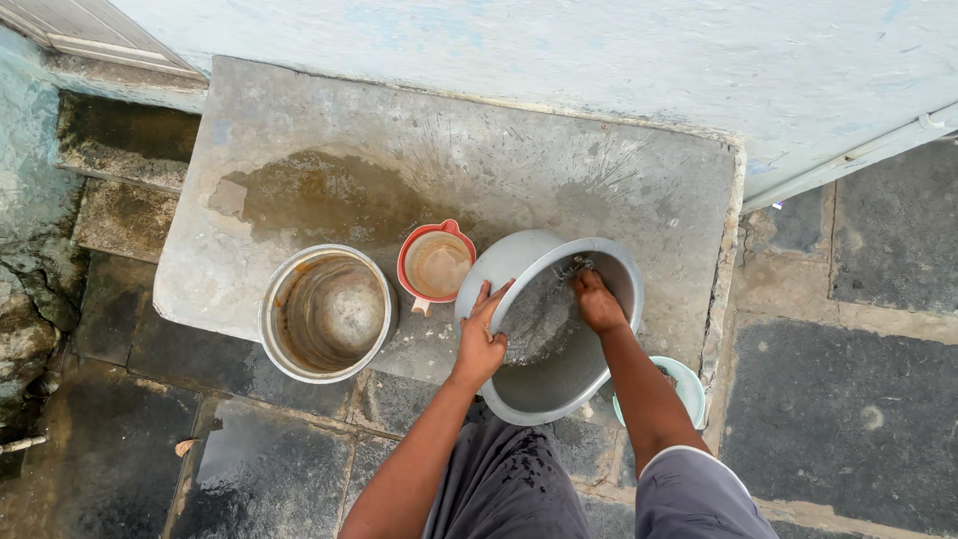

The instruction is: The person cleans a large pot by scrubbing the inside and outside surfaces with a scouring pad and water, then carries the pot into a kitchen and places it on a counter.

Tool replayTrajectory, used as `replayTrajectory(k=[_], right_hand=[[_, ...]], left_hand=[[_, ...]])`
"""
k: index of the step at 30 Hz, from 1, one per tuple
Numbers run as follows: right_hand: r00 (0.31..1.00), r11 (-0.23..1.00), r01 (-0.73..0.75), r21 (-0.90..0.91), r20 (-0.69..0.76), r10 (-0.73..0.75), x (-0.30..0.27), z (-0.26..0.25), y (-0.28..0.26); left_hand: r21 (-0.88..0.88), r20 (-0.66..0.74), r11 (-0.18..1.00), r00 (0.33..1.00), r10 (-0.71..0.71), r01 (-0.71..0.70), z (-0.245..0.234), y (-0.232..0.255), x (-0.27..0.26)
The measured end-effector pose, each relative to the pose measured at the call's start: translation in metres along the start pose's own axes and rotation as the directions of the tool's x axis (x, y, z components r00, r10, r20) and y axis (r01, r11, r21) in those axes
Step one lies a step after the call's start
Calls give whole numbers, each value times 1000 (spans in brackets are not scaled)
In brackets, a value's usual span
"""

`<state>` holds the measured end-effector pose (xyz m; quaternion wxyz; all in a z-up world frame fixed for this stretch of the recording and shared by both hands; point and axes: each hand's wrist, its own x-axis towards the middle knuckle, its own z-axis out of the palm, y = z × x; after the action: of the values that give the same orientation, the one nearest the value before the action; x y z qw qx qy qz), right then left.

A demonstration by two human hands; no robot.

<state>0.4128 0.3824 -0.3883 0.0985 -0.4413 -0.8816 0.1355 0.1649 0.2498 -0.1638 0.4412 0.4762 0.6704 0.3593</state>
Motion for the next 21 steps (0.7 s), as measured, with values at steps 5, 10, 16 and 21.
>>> replayTrajectory(k=[5, 10, 16, 21], right_hand=[[965, 937, -252, 244, -16, 263, -28, 40, -62], [585, 225, -717, 660, 393, 709, -51, 61, -164], [686, -359, -521, 774, 631, 364, -69, 23, -283], [970, 685, -235, 689, 212, 119, -176, -58, -391]], left_hand=[[-38, -40, 997, 997, 61, -62, -5, -2, -17], [22, 6, 999, 999, -45, 45, 3, 0, -28], [-209, -217, 945, 954, 205, -251, -6, -94, -60], [-749, -202, 660, 968, -147, -56, -45, -188, -117]])
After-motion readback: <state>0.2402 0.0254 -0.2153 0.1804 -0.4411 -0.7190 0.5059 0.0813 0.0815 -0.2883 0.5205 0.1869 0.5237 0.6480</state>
